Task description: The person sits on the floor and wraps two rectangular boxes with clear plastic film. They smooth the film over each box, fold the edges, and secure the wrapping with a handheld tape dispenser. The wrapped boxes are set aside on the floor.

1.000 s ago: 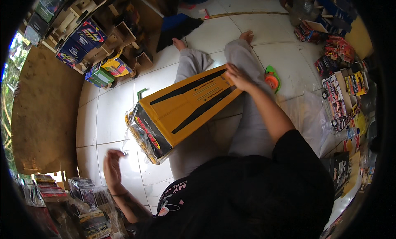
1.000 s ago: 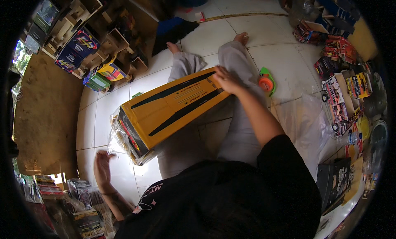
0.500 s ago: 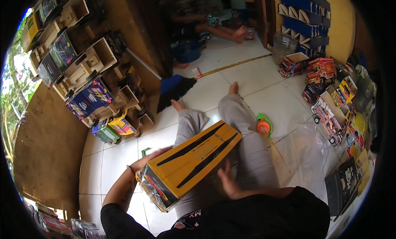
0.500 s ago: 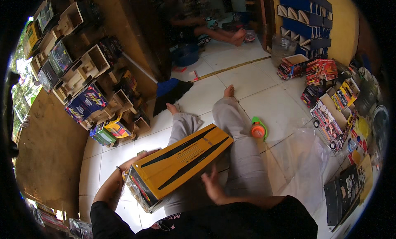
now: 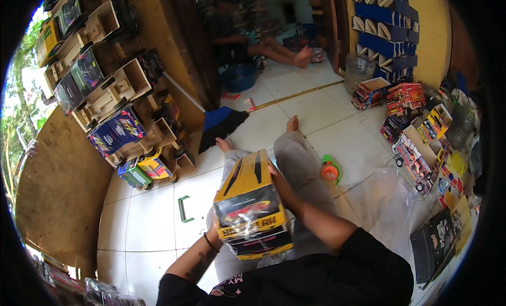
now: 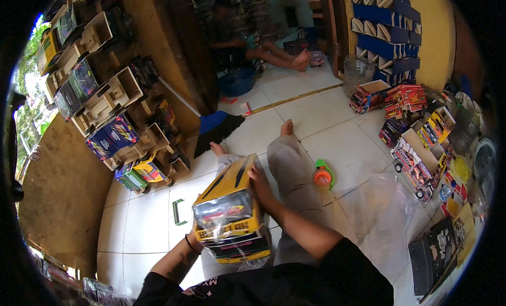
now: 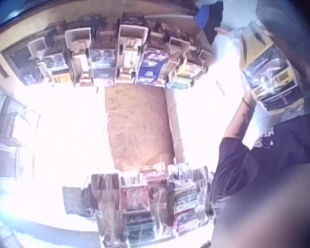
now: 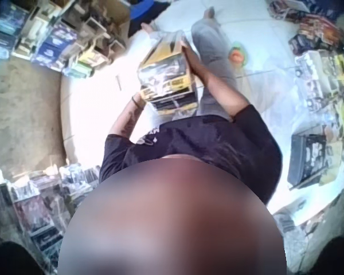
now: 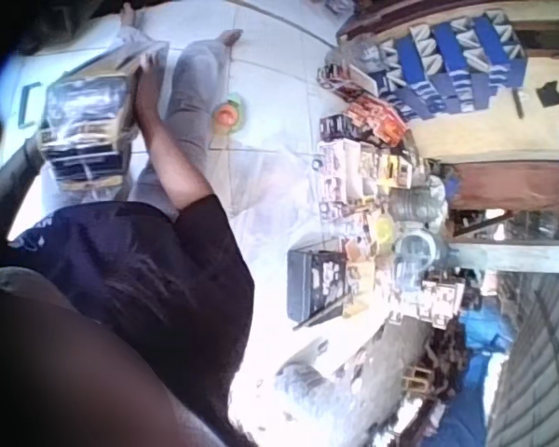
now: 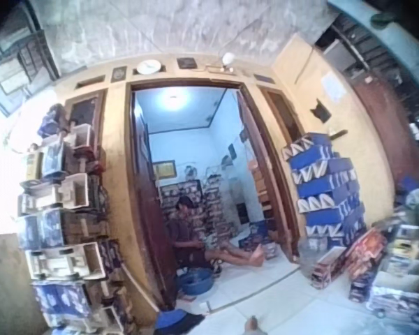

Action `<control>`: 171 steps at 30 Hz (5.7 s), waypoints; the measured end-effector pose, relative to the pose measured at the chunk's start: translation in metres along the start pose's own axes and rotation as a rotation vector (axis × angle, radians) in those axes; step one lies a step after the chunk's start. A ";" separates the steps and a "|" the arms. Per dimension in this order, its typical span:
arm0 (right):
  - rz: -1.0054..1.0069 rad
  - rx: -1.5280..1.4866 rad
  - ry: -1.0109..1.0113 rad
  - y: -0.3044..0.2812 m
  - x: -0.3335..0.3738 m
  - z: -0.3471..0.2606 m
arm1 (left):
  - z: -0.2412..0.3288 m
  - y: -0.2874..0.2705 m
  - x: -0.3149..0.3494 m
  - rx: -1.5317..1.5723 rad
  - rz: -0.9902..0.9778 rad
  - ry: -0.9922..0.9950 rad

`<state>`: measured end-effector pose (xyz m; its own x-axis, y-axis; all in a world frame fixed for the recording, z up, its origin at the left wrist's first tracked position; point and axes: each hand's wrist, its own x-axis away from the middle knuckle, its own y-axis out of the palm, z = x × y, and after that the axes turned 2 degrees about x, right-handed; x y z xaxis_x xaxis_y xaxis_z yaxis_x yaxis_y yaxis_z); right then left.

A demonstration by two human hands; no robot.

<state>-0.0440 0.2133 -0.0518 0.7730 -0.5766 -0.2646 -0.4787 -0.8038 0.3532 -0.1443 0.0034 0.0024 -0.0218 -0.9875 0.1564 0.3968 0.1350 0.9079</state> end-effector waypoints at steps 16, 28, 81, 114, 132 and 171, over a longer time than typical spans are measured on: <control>0.120 0.460 -0.015 -0.057 0.155 -0.067 | -0.097 -0.020 0.033 -0.995 0.336 0.793; -0.254 1.126 -0.716 0.027 0.158 -0.169 | -0.098 0.066 0.073 -2.149 0.277 1.090; -0.414 0.779 -0.458 0.033 0.116 -0.175 | -0.077 0.119 0.024 -1.546 0.131 0.915; -0.664 1.275 -0.627 0.042 0.109 -0.209 | -0.070 0.113 0.032 -1.692 0.067 0.863; -0.560 0.904 -0.094 0.035 0.115 -0.205 | -0.064 0.120 0.033 -1.648 0.083 0.791; -0.617 1.084 -0.425 0.040 0.114 -0.207 | -0.063 0.120 0.041 -1.729 0.055 0.663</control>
<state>0.1108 0.1457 0.1184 0.8879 0.0842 -0.4522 -0.3393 -0.5440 -0.7674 -0.0403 -0.0260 0.0933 0.1719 -0.9095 -0.3784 0.7748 0.3621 -0.5182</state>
